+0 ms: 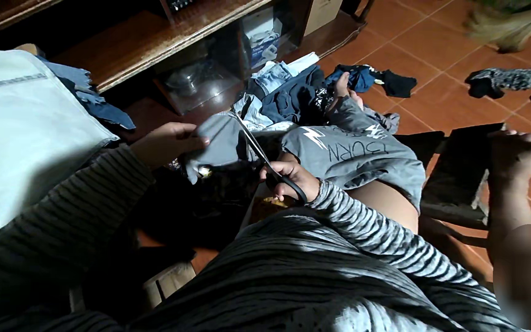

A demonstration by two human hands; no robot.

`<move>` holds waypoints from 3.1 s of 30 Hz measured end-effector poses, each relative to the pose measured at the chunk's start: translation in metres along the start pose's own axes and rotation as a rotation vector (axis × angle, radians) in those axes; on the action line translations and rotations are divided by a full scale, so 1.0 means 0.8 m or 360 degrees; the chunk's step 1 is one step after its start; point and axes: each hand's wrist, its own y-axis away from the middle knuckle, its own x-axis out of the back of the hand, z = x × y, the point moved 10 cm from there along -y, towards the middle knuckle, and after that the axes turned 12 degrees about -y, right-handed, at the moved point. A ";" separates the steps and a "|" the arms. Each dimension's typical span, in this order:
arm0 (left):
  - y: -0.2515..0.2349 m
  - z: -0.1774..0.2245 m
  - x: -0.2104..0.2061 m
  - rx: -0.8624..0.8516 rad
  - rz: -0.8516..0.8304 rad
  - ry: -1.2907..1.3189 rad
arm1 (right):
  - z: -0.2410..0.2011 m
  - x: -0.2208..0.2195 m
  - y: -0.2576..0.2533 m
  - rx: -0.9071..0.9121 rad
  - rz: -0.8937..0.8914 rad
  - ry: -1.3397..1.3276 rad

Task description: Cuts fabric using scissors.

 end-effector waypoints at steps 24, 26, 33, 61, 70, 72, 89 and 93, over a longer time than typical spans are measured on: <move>0.007 0.037 0.014 -0.0411 0.0323 0.0458 | -0.008 -0.030 -0.009 0.0188 -0.0250 -0.0112; 0.005 0.031 0.016 -0.0362 0.0380 0.0413 | -0.008 -0.029 -0.010 0.0201 -0.0222 -0.0099; 0.006 0.032 0.013 -0.0269 0.0434 0.0348 | -0.008 -0.023 -0.011 0.0204 -0.0112 -0.0061; 0.009 0.045 0.000 -0.0446 0.0392 0.0118 | -0.014 -0.030 -0.016 0.0211 -0.0155 0.0009; 0.010 0.050 0.001 -0.0572 0.0341 -0.0083 | -0.014 -0.019 -0.013 0.0163 -0.0075 0.0108; 0.008 0.048 0.001 -0.0559 0.0285 -0.0085 | -0.011 -0.016 -0.011 0.0132 -0.0056 0.0093; 0.001 0.024 0.028 -0.0509 0.0211 0.0511 | 0.002 -0.008 -0.004 0.0060 -0.0028 0.0070; 0.005 0.029 0.023 -0.0383 0.0355 0.0386 | 0.008 -0.016 -0.004 0.0052 -0.0063 0.0070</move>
